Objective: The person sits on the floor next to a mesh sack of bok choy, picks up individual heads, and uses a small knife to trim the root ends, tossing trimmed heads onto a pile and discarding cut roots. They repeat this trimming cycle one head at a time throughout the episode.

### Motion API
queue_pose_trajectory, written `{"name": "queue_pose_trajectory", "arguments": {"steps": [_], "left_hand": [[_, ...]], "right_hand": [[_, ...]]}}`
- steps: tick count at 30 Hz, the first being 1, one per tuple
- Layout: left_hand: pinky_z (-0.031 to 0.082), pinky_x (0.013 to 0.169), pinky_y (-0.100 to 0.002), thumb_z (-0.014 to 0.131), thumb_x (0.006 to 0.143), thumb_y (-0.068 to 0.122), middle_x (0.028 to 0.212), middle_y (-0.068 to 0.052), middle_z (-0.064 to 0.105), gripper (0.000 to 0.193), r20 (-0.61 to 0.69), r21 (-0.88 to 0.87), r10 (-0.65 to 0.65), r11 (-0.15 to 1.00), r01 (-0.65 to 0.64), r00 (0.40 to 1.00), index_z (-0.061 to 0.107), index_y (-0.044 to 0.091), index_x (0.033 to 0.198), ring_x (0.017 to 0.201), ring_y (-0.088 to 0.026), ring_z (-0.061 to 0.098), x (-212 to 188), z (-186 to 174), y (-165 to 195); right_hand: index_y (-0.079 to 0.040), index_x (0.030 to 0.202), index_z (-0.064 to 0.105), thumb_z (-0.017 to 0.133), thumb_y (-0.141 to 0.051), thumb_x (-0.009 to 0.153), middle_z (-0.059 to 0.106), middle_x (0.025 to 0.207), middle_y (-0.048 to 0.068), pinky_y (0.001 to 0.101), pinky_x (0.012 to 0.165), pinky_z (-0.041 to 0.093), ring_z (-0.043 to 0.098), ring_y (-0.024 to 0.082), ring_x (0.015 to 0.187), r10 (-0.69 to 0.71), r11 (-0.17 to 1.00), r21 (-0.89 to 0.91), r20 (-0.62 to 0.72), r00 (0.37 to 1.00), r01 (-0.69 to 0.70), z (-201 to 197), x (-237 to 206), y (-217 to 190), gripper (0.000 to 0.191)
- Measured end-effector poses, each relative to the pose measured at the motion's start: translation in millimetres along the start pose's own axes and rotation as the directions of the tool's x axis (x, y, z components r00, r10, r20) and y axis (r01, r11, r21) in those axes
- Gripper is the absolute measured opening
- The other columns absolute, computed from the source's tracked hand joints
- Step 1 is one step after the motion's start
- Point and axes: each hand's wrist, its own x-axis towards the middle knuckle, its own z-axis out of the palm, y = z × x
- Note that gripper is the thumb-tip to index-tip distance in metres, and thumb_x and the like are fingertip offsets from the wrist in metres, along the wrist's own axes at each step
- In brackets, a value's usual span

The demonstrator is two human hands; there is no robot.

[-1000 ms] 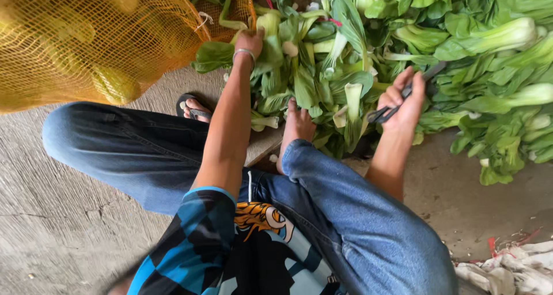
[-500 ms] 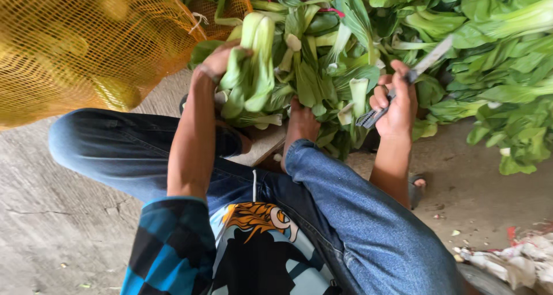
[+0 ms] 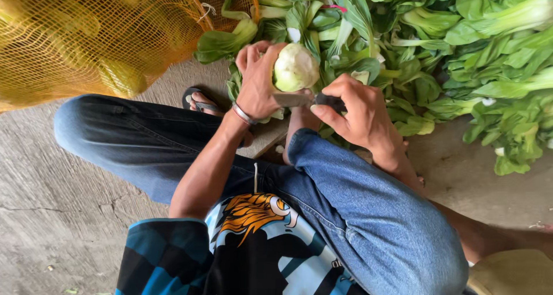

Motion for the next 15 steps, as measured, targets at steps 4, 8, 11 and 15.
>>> {"name": "queue_pose_trajectory", "arguments": {"steps": [4,8,11,15], "left_hand": [[0.044,0.108,-0.047,0.093,0.074,0.052,0.132,-0.016,0.062,0.098,-0.027,-0.307,-0.068,0.950,0.056,0.997,0.042,0.006,0.145,0.127,-0.035,0.060,-6.6,-1.5,9.5],[0.046,0.103,-0.044,0.095,0.075,0.045,0.138,-0.015,0.061,0.099,0.056,-0.270,-0.027,0.962,0.041,0.998,0.042,0.006,0.150,0.121,-0.037,0.060,-14.7,-6.7,8.0],[0.045,0.099,-0.045,0.095,0.068,0.041,0.136,-0.015,0.062,0.104,0.089,-0.275,-0.036,0.960,0.060,0.995,0.041,0.006,0.150,0.112,-0.037,0.061,-18.3,-8.9,9.0],[0.046,0.099,-0.044,0.097,0.069,0.042,0.132,-0.013,0.066,0.101,0.075,-0.278,-0.085,0.955,0.103,0.994,0.045,0.008,0.150,0.110,-0.037,0.061,-17.1,-7.3,11.2]], "right_hand": [[-0.003,0.108,0.061,0.082,-0.026,0.096,0.068,0.094,0.013,0.0394,0.068,0.057,0.070,0.030,0.079,-0.053,0.993,-0.110,-0.018,0.998,0.050,-8.7,7.2,-15.1,0.033],[-0.002,0.107,0.064,0.084,-0.024,0.095,0.069,0.095,0.012,0.0378,0.068,0.058,0.071,0.029,0.078,-0.064,0.990,-0.126,-0.018,0.998,0.062,-13.4,7.3,-20.9,0.032],[-0.001,0.106,0.065,0.085,-0.024,0.094,0.069,0.094,0.012,0.0375,0.067,0.058,0.070,0.028,0.077,-0.075,0.988,-0.136,-0.007,0.997,0.073,-15.8,5.8,-22.7,0.032],[-0.002,0.107,0.065,0.085,-0.024,0.093,0.069,0.095,0.012,0.0370,0.066,0.057,0.070,0.027,0.076,-0.090,0.987,-0.132,-0.008,0.996,0.088,-17.1,4.9,-22.9,0.033]]}}
